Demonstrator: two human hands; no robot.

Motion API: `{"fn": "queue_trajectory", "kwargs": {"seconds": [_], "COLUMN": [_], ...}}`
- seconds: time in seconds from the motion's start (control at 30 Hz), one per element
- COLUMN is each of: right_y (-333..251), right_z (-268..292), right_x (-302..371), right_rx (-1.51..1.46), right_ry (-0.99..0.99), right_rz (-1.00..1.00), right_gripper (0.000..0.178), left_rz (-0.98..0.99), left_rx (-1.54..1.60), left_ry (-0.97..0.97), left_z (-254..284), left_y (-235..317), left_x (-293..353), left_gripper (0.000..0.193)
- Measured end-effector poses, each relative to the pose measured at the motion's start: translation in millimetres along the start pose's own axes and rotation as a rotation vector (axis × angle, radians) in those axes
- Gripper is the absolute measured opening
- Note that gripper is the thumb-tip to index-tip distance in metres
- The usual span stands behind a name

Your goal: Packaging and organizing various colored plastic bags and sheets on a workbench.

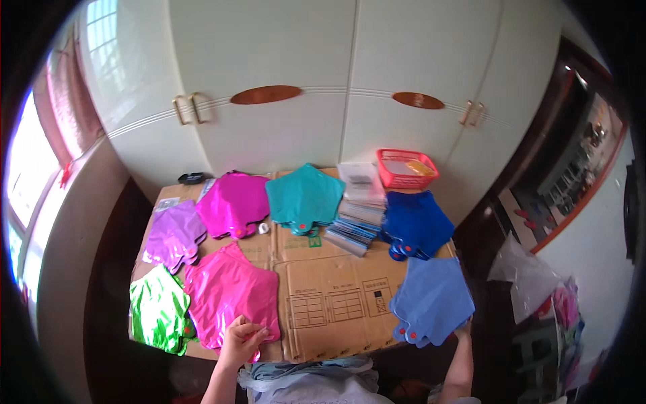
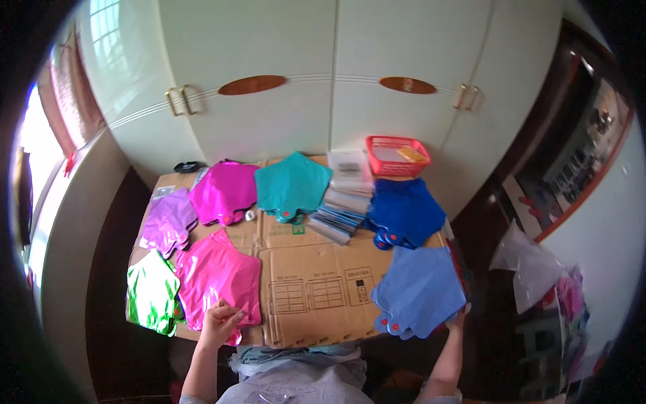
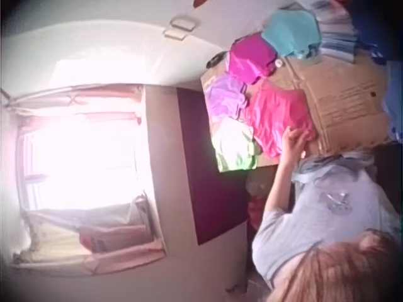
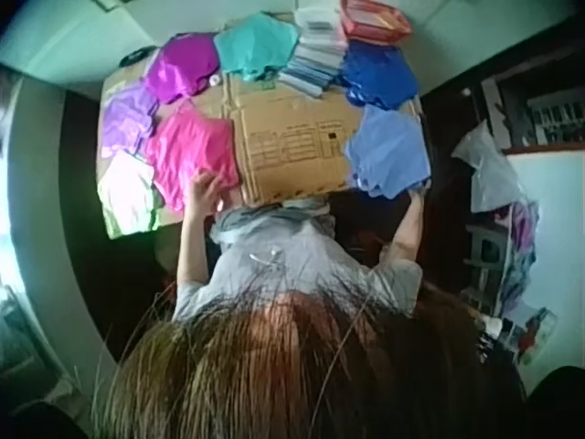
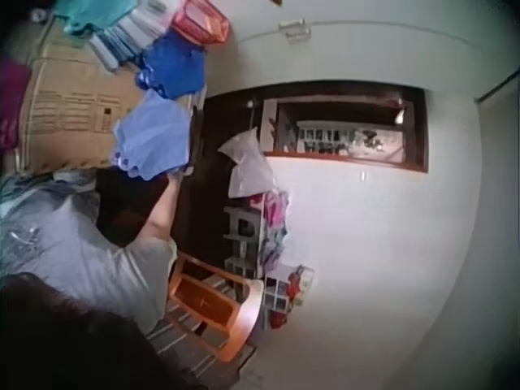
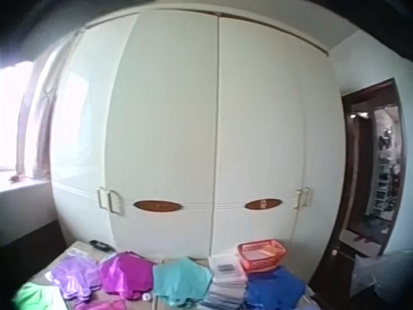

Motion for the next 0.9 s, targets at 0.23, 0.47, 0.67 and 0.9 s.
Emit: {"fn": "queue_trajectory", "kwargs": {"seconds": [0.23, 0.47, 0.67, 0.9], "right_y": [-176.2, -431.3, -495.9, -506.1], "right_z": [5.6, -214.0, -376.3, -450.2], "right_x": [-30.2, 111.0, 269.5, 398.9], "right_rx": [0.537, 0.076, -0.216, -0.115], "right_ry": [0.135, -0.474, -1.262, -1.439], "right_rz": [0.469, 0.657, 1.144, 1.48], "right_gripper": [0.028, 0.023, 0.029, 0.035], "left_rz": [0.384, 0.861, 1.217, 1.403], "left_rx": [0.385, 0.242, -0.471, -0.239], "left_ry": [-0.185, 0.422, 0.587, 0.401], "left_z": [86.0, 100.3, 58.1, 34.7], "left_y": [-66.0, -290.2, -393.3, -440.6], "left_x": [89.0, 158.2, 198.4, 187.7], "left_gripper": [0.009, 0.014, 0.027, 0.038]}}
Point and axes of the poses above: each hand's wrist, its own x-axis away from the middle knuckle, its own z-axis out of the back of the hand, y = z × x, the point moved 1 cm from there along -x, towards the middle knuckle, and after that the axes turned 14 degrees about z, right-handed, at the moved point
